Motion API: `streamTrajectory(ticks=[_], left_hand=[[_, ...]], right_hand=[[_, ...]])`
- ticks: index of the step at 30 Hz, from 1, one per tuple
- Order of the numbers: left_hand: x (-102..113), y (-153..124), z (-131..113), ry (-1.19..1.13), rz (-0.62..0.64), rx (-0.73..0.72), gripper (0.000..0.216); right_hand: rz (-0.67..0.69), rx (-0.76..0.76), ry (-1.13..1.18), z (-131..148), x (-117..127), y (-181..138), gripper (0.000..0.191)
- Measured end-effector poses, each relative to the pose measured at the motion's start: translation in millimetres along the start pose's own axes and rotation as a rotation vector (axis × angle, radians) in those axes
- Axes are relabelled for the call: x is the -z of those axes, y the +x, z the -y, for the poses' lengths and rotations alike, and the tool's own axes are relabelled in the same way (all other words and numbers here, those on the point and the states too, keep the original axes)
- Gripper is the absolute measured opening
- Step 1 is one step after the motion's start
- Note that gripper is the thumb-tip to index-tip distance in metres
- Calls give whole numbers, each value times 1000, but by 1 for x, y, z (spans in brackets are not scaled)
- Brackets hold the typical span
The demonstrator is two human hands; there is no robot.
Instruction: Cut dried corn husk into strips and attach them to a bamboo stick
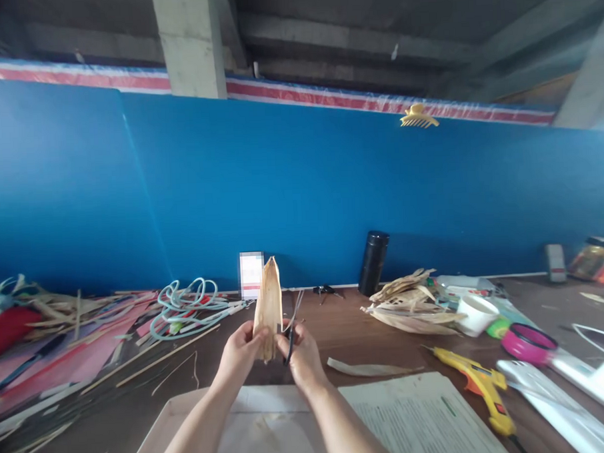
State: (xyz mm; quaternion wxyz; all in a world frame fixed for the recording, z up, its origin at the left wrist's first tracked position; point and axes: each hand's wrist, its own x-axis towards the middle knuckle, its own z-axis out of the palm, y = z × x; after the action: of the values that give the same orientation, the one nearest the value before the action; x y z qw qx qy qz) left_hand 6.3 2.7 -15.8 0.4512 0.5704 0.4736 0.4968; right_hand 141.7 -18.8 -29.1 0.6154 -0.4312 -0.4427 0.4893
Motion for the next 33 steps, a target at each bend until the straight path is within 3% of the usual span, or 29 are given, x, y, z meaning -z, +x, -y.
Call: streamTrajectory(ticks=[9,20,25,33], left_hand=[[3,-7,-15,-130,3,116,40],[8,5,0,10,37,182,30],[15,2,-8,21,107,167,33],[15,-2,-17,-23,3,182,38]], right_hand=[[219,67,28,14,-12,-12,36],[181,49,60,10,-14,-10,35],[186,48,-43,17,-17,-15,36],[221,46,-186,20,-15,-17,34]])
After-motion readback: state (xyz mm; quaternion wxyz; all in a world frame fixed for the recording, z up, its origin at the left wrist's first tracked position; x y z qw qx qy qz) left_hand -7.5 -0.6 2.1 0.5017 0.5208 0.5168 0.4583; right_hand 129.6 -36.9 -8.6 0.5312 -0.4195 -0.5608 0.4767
